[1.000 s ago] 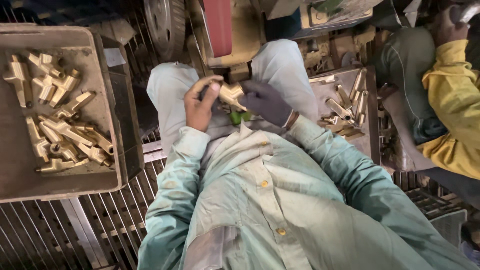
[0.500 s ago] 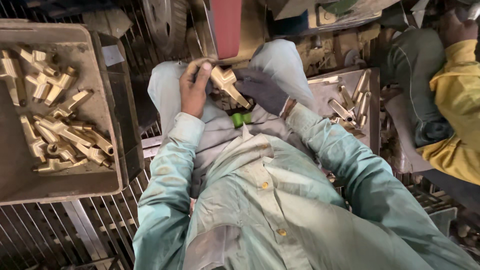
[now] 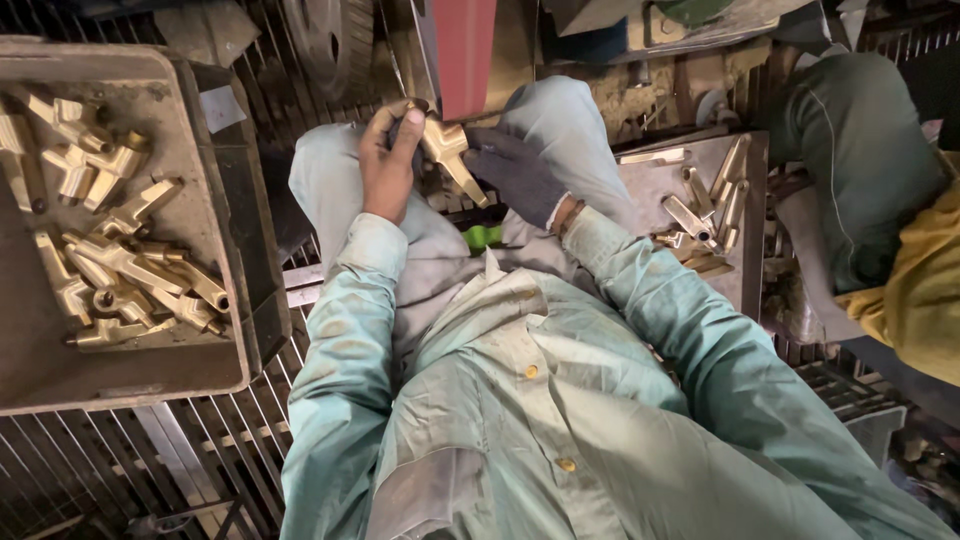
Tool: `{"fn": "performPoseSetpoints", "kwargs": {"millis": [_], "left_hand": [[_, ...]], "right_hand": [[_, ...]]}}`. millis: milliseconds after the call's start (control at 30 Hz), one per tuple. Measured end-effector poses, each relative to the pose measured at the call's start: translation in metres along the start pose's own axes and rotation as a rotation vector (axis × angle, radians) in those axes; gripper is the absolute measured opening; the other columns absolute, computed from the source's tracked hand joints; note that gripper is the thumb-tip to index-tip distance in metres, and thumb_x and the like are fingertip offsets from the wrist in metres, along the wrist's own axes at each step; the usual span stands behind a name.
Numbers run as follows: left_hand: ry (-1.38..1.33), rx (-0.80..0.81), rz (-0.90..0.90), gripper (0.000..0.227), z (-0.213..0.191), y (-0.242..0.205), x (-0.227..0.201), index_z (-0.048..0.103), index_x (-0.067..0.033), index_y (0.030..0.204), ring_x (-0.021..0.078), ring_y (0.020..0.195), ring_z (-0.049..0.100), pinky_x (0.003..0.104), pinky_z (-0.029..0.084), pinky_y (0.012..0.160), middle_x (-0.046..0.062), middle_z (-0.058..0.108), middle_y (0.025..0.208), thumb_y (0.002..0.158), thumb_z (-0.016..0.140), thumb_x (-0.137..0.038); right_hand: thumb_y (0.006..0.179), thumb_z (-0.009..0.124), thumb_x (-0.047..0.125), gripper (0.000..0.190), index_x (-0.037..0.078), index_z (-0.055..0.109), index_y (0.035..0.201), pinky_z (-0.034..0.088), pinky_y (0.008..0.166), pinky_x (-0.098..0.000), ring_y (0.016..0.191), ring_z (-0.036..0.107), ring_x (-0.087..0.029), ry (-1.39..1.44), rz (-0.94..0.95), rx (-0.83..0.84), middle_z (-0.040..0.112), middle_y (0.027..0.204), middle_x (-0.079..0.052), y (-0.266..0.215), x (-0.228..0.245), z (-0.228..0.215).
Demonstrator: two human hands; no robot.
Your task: The person sits on the floor and uses a belt grinder to smooth and shape small brass-colored metal parts. They pick up each part from a bin, press it against the moving belt, rotate it to grind different edges, and then place the finished part on a nearby metal tray.
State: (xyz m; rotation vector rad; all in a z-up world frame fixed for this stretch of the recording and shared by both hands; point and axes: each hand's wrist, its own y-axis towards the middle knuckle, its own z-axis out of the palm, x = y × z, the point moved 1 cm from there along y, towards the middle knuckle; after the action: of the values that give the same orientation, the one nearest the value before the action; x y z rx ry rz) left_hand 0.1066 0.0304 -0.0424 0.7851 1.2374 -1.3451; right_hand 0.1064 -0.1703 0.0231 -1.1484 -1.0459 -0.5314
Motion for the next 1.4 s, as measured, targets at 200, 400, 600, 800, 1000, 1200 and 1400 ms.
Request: {"fn": "performPoseSetpoints", "kwargs": {"millis": [200, 400, 600, 800, 1000, 1200, 1400], "left_hand": [[0.081, -0.001, -0.031, 0.031, 0.002, 0.007, -0.002, 0.071, -0.0034, 0.115, 0.0082, 0.099, 0.062, 0.024, 0.050, 0.089, -0.001, 0.071, 0.106, 0.100, 0.071, -0.030], [0.210, -0.037, -0.136, 0.034, 0.005, 0.009, -0.004, 0.071, -0.0028, 0.106, 0.0093, 0.077, 0.052, 0.028, 0.044, 0.069, -0.001, 0.063, 0.087, 0.100, 0.071, -0.036], [0.263, -0.033, -0.148, 0.045, 0.008, 0.006, -0.002, 0.069, -0.0019, 0.103, 0.0088, 0.074, 0.056, 0.027, 0.049, 0.066, 0.001, 0.066, 0.085, 0.100, 0.065, -0.046], [0.210, -0.073, -0.164, 0.047, 0.011, 0.005, 0.006, 0.069, -0.0032, 0.111, 0.0078, 0.076, 0.060, 0.026, 0.051, 0.065, 0.001, 0.069, 0.090, 0.101, 0.064, -0.049], [0.043, -0.099, -0.445, 0.048, 0.011, 0.008, 0.022, 0.068, -0.0032, 0.103, 0.0102, 0.055, 0.057, 0.029, 0.049, 0.043, 0.001, 0.061, 0.074, 0.096, 0.063, -0.051], [-0.013, -0.191, -0.613, 0.059, 0.012, 0.010, 0.046, 0.064, -0.0032, 0.111, 0.0089, 0.057, 0.056, 0.033, 0.052, 0.042, 0.000, 0.054, 0.077, 0.091, 0.068, -0.058], [-0.117, -0.195, -0.689, 0.048, 0.016, 0.012, 0.053, 0.066, -0.0026, 0.101, 0.0146, 0.048, 0.056, 0.032, 0.048, 0.041, 0.003, 0.063, 0.076, 0.093, 0.066, -0.050]], "right_hand": [[0.101, 0.061, 0.021, 0.046, 0.001, 0.054, 0.143, 0.055, 0.091, -0.0252, 0.104, 0.067, -0.011, 0.132, 0.105, -0.018, 0.071, 0.116, -0.005, 0.006, -0.010, 0.003], [0.104, 0.055, 0.023, 0.040, -0.002, 0.058, 0.135, 0.059, 0.079, -0.0292, 0.090, 0.073, -0.016, 0.414, 0.177, 0.058, 0.073, 0.110, -0.009, 0.005, -0.015, 0.008], [0.109, 0.055, 0.019, 0.034, -0.003, 0.064, 0.133, 0.056, 0.083, -0.0330, 0.094, 0.070, -0.021, 0.306, 0.120, -0.002, 0.073, 0.113, -0.016, 0.009, -0.038, 0.003], [0.094, 0.065, 0.008, 0.044, -0.004, 0.057, 0.136, 0.050, 0.107, -0.0476, 0.124, 0.061, -0.044, -0.773, -0.655, -0.056, 0.065, 0.129, -0.027, 0.013, -0.063, -0.011], [0.093, 0.070, 0.011, 0.048, -0.001, 0.058, 0.138, 0.051, 0.107, -0.0453, 0.125, 0.062, -0.042, -0.660, -0.521, -0.037, 0.067, 0.132, -0.023, 0.015, -0.074, -0.010], [0.079, 0.084, 0.026, 0.071, -0.004, 0.055, 0.138, 0.045, 0.104, -0.0493, 0.118, 0.057, -0.045, -0.827, -0.556, -0.016, 0.065, 0.131, -0.023, 0.017, -0.075, -0.012], [0.074, 0.083, 0.025, 0.059, 0.003, 0.065, 0.126, 0.048, 0.103, -0.0482, 0.119, 0.059, -0.044, -0.816, -0.428, -0.047, 0.068, 0.126, -0.019, 0.017, -0.076, -0.012]]}}
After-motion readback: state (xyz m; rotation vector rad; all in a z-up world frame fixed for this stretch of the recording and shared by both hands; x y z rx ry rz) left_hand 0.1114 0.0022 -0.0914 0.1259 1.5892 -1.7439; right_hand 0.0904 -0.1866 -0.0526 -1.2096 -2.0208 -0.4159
